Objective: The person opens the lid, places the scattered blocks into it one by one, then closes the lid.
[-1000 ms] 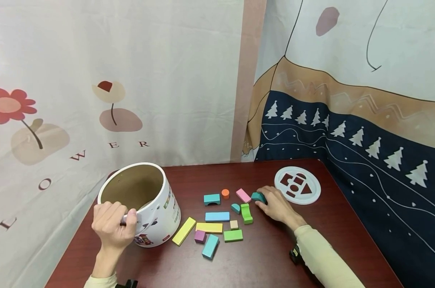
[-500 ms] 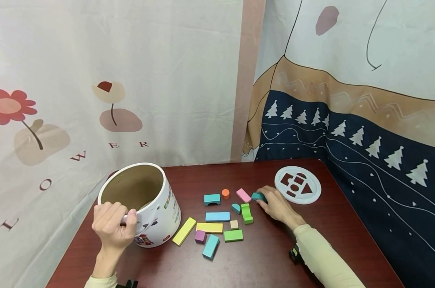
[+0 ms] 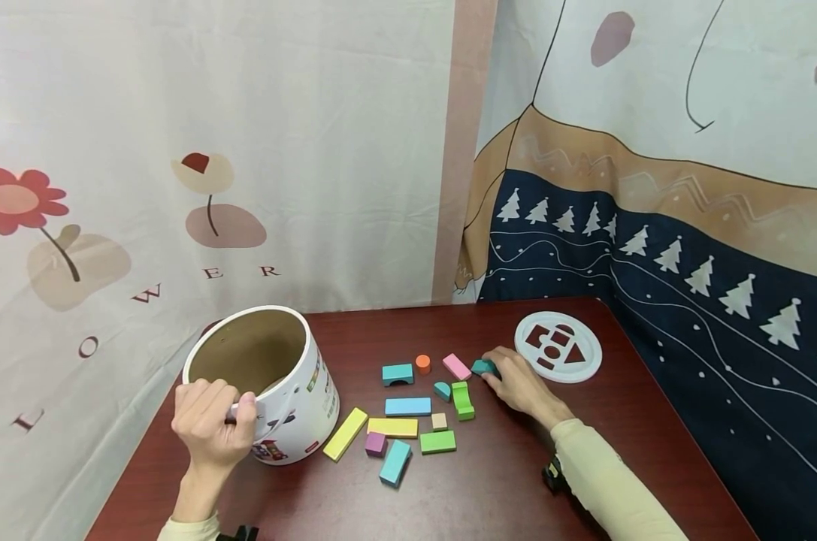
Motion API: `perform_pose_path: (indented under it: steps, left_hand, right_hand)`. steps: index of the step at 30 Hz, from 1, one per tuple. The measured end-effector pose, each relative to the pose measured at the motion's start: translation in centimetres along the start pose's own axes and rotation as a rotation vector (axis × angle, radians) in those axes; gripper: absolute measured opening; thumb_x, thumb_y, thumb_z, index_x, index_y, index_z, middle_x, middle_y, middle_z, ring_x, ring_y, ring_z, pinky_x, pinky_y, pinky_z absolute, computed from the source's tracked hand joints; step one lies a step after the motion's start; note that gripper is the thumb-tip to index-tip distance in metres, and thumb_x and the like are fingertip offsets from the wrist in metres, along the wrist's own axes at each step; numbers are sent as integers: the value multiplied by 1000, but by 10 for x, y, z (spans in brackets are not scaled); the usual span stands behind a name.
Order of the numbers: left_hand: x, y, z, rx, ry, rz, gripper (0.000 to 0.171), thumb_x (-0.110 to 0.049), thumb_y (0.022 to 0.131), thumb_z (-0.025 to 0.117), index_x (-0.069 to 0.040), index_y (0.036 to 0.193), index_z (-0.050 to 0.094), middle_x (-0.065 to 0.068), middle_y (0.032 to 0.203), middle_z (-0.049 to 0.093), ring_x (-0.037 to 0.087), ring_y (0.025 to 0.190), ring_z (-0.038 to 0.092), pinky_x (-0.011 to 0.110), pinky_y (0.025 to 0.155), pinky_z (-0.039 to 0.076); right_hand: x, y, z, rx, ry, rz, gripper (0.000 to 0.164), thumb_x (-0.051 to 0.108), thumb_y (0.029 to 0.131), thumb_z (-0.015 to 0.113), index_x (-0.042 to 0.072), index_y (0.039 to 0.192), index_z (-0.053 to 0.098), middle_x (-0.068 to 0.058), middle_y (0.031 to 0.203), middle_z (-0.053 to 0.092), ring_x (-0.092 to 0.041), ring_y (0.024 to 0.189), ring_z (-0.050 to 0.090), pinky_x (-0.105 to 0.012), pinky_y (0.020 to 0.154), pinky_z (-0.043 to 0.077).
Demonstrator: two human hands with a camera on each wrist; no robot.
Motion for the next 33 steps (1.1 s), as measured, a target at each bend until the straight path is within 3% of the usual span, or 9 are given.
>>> perform_pose_path:
  steps: [6, 12, 22, 33]
  left_hand:
    - [-1, 1, -3, 3, 6, -1, 44, -21, 81, 57, -9, 49, 31, 0, 49, 25, 25, 45, 22, 42, 52, 19]
    - [-1, 2, -5, 9, 11, 0, 45, -22, 83, 57, -9, 49, 31, -1, 49, 25, 25, 45, 23, 42, 53, 19]
    - [-1, 2, -3, 34, -6, 2, 47, -24, 86, 57, -9, 49, 32, -2, 51, 25, 24, 47, 22, 42, 54, 20]
    - [-3, 2, -3, 57, 2, 6, 46, -24, 86, 56, -9, 50, 32, -3, 51, 24, 22, 47, 23, 42, 53, 21]
  right_hand:
    - [5, 5, -6, -27, 17, 8, 35, 16, 90, 79, 0, 121, 71, -13, 116, 68, -24, 98, 64, -48, 88, 58]
    - [19, 12, -14, -112, 46, -28, 35, 16, 88, 80, 2, 119, 72, -11, 114, 68, -23, 95, 63, -46, 84, 59]
    - [60, 29, -24, -189, 110, -171, 33, 13, 85, 81, 3, 115, 71, -6, 108, 67, -16, 89, 61, -39, 78, 61]
    - [125, 59, -26, -239, 230, -439, 28, 12, 88, 75, 0, 113, 71, -6, 109, 67, -15, 92, 57, -39, 75, 59]
Point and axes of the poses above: each hand's wrist, its own y-axis towards the middle knuckle, its own z-axis out of the palm, x = y × z, the point moved 2 cm from there along y, towards the middle knuckle
